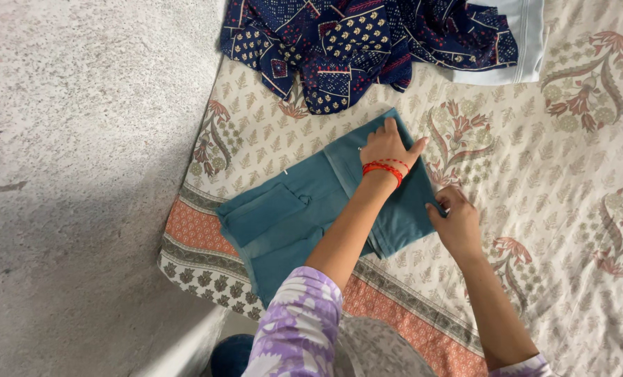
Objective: The person folds a white collared shirt and a teal t-shirt by hand on a bed, then stacks them with other clothes next to a fan.
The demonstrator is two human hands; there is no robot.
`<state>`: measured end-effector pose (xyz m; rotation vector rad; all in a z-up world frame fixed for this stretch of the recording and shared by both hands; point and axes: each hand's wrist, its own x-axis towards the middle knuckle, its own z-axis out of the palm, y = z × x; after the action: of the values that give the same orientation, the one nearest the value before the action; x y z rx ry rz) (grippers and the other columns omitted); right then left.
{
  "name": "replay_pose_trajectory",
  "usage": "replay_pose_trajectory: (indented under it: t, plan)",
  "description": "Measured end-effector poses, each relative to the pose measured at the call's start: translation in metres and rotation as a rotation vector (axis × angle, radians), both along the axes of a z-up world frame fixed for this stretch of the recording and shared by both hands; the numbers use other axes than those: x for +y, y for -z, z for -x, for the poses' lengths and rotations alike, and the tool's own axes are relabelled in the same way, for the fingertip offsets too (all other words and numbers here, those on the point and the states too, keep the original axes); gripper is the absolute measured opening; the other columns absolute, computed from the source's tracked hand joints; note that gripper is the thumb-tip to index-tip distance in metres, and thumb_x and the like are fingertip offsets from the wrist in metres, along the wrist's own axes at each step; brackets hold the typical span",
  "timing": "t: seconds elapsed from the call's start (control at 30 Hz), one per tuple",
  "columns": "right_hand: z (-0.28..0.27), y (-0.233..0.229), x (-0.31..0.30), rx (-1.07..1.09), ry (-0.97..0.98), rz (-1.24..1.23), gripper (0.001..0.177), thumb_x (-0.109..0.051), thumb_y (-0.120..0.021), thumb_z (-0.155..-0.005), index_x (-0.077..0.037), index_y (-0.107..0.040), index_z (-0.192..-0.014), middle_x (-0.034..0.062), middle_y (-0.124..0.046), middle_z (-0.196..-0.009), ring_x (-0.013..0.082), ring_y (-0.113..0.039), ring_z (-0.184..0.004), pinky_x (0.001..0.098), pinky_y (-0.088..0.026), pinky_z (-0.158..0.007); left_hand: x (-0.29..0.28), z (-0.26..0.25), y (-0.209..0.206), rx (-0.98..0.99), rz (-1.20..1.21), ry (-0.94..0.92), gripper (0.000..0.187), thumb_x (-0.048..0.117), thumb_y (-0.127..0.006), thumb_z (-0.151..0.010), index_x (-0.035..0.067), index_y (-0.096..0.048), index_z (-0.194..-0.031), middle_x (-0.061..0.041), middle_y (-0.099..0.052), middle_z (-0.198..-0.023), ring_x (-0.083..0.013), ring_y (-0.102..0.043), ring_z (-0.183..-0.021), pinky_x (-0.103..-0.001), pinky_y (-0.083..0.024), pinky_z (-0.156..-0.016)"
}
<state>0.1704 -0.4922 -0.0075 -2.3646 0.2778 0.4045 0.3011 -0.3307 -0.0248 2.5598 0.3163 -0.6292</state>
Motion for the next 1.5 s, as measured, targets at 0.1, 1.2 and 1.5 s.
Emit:
replay_pose_trajectory:
  t: [0.1,1.2,1.5]
  plan:
    - [0.008,-0.019,0.019,0.024,-0.008,-0.044,0.022,-0.014,-0.076,-0.087,-0.002,-0.063,-0.100,0.0163,-0.070,-0.088,0.0313,-0.070,-0.075,0.0419,-0.054,-0.067,-0.002,-0.010,-0.009,0.133,0.000,-0.020,0.076,0.061,-0.078,-0.077,0.006,-0.051,-0.124,-0.013,-0.069,-0.114,-0.0314,-0.067,-0.108,-0.047,-0.059,-0.079]
    - [0.144,-0.058,0.281,-0.065,-0.707,-0.282,0.015,-0.014,-0.065,-0.091,-0.003,-0.057,-0.099,0.0167,-0.064,-0.097,0.0401,-0.065,-0.088,0.0485,-0.053,-0.074,0.322,0.216,0.063,-0.277,0.247,-0.610,0.051,0.014,-0.076,-0.087,0.011,-0.058,-0.134,-0.014,-0.074,-0.092,-0.0313,-0.072,-0.083,-0.043,-0.057,-0.079]
    - [0.166,-0.048,0.307,-0.054,-0.798,-0.326,0.016,-0.010,-0.064,-0.090,-0.001,-0.057,-0.101,0.0187,-0.062,-0.099,0.0405,-0.063,-0.093,0.0483,-0.052,-0.079,0.325,0.237,0.039,-0.346,0.102,-0.595,0.054,0.001,-0.059,-0.097,0.008,-0.044,-0.148,-0.026,-0.067,-0.122,-0.0435,-0.066,-0.108,-0.050,-0.053,-0.093]
